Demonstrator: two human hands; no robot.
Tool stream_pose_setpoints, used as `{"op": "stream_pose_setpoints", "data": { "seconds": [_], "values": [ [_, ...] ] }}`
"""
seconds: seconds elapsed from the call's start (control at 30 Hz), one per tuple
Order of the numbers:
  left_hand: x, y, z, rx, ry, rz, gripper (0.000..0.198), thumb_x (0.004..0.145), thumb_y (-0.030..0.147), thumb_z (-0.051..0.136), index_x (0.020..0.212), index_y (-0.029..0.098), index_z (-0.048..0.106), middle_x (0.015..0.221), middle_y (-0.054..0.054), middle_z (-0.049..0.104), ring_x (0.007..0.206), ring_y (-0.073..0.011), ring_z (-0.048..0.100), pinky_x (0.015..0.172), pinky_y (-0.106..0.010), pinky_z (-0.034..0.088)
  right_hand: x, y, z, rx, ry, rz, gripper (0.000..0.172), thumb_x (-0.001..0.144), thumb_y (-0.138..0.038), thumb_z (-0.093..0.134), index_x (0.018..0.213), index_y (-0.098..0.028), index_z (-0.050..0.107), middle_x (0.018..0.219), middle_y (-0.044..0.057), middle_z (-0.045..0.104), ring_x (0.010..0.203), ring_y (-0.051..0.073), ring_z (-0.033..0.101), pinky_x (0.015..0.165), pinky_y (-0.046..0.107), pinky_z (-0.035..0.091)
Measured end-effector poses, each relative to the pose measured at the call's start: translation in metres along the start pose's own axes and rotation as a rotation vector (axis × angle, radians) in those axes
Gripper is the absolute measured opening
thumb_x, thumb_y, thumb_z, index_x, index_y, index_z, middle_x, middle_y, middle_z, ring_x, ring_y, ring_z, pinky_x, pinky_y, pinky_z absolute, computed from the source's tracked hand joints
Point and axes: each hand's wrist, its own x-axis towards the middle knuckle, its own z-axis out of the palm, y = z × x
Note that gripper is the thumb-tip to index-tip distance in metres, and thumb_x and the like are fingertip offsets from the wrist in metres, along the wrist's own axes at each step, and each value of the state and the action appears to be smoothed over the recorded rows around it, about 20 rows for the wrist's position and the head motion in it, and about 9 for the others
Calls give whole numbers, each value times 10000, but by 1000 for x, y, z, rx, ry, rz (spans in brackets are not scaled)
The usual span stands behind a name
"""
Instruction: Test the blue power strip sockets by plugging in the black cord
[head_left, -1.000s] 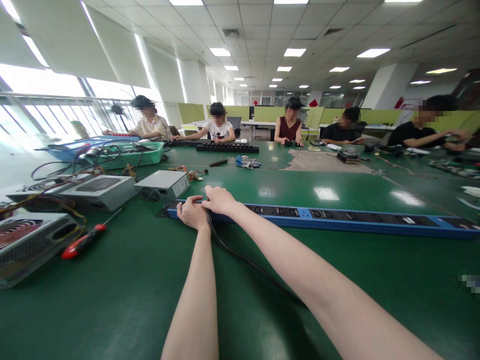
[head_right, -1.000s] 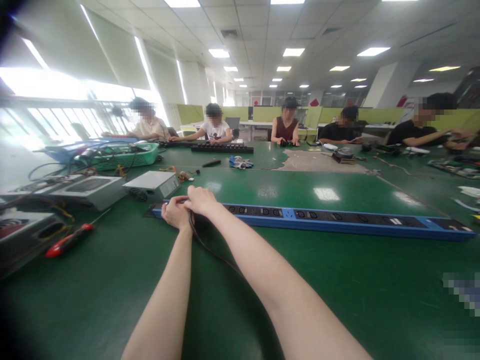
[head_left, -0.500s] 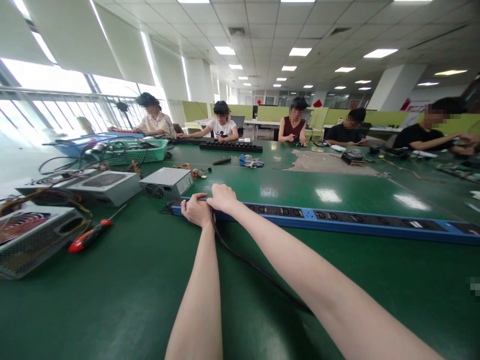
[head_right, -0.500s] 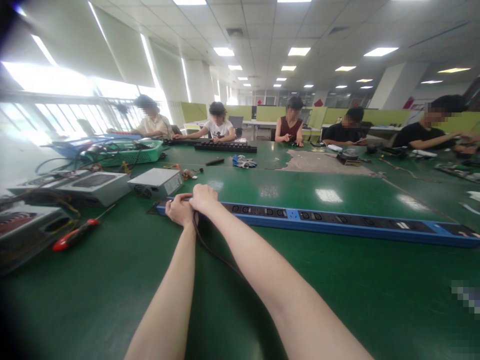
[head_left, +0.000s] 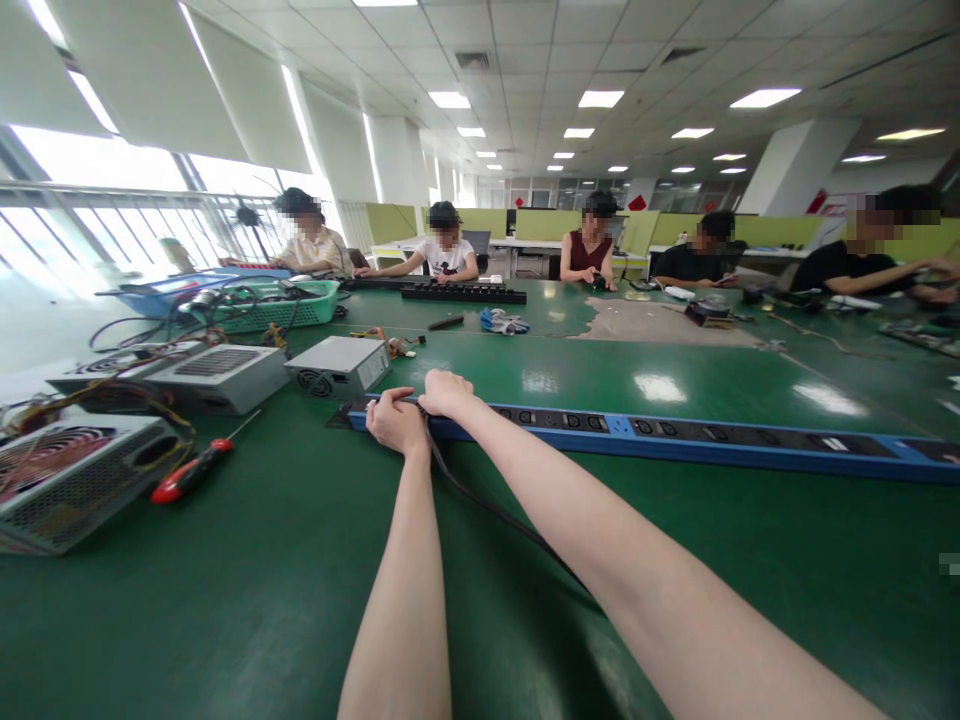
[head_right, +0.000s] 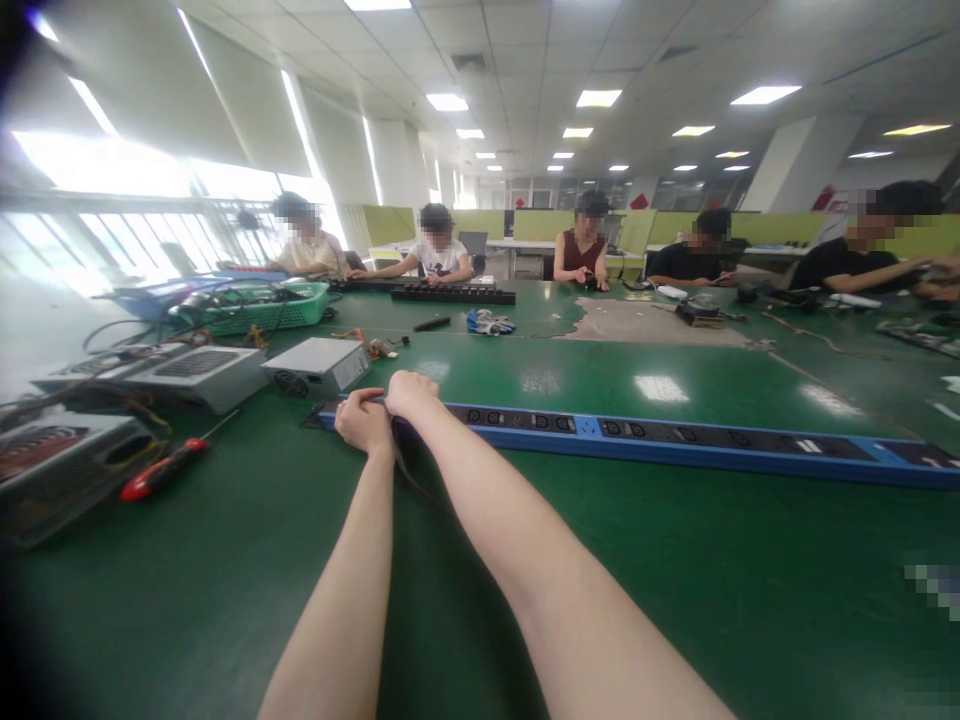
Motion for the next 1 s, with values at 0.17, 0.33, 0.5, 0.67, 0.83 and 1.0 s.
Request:
{"op": "stream_pose_setpoints", "data": {
  "seconds": [0.17, 0.33, 0.5, 0.67, 0.83, 1.0],
  "values": [
    [-1, 0, -1, 2, -9, 8, 399, 856, 102, 423, 961, 253, 776, 980, -93, 743, 1191, -267, 573, 1064, -412, 390, -4, 8, -26, -35, -116, -40, 333, 825, -433, 702, 1042, -184, 745, 1045, 143, 773, 1029, 274, 737, 889, 371, 581],
    [1, -4, 6, 12, 22, 27, 398, 853, 109, 425, 944, 270, 777, 946, -73, 747, 1169, -253, 586, 1078, -398, 381, 1, 8, -29, -65, -107, -47, 377, 773, -465, 735, 1006, -172, 772, 1108, 168, 761, 1104, 322, 709, 926, 411, 569],
    [0, -6, 9, 14, 29, 52, 402, 857, 105, 423, 956, 273, 774, 950, -66, 750, 1179, -243, 584, 1108, -397, 360, 12, 9, -12, 3, -246, -25, 418, 866, -502, 608, 1028, -156, 778, 1065, 176, 768, 1042, 324, 730, 873, 404, 592],
    [-2, -5, 7, 21, 8, 50, 388, 860, 105, 430, 941, 269, 772, 968, -71, 759, 1224, -251, 569, 1135, -411, 343, 16, 16, -4, -3, -178, -29, 535, 889, -541, 549, 1223, -166, 735, 1300, 189, 688, 1193, 347, 669, 967, 462, 557],
    [-3, -6, 8, 15, 4, 47, 399, 862, 107, 420, 937, 268, 777, 983, -78, 760, 1253, -250, 555, 1141, -409, 342, 18, 13, -5, 10, -217, 5, 566, 872, -535, 573, 1265, -154, 718, 1371, 203, 642, 1233, 346, 645, 986, 462, 543],
    [-4, -4, 5, 20, -32, 58, 379, 855, 113, 424, 909, 262, 768, 932, -74, 755, 1150, -246, 604, 1161, -416, 319, 10, 13, -6, 28, -132, 22, 551, 860, -553, 603, 1196, -138, 738, 1285, 213, 688, 1149, 340, 686, 920, 429, 566]
  ]
}}
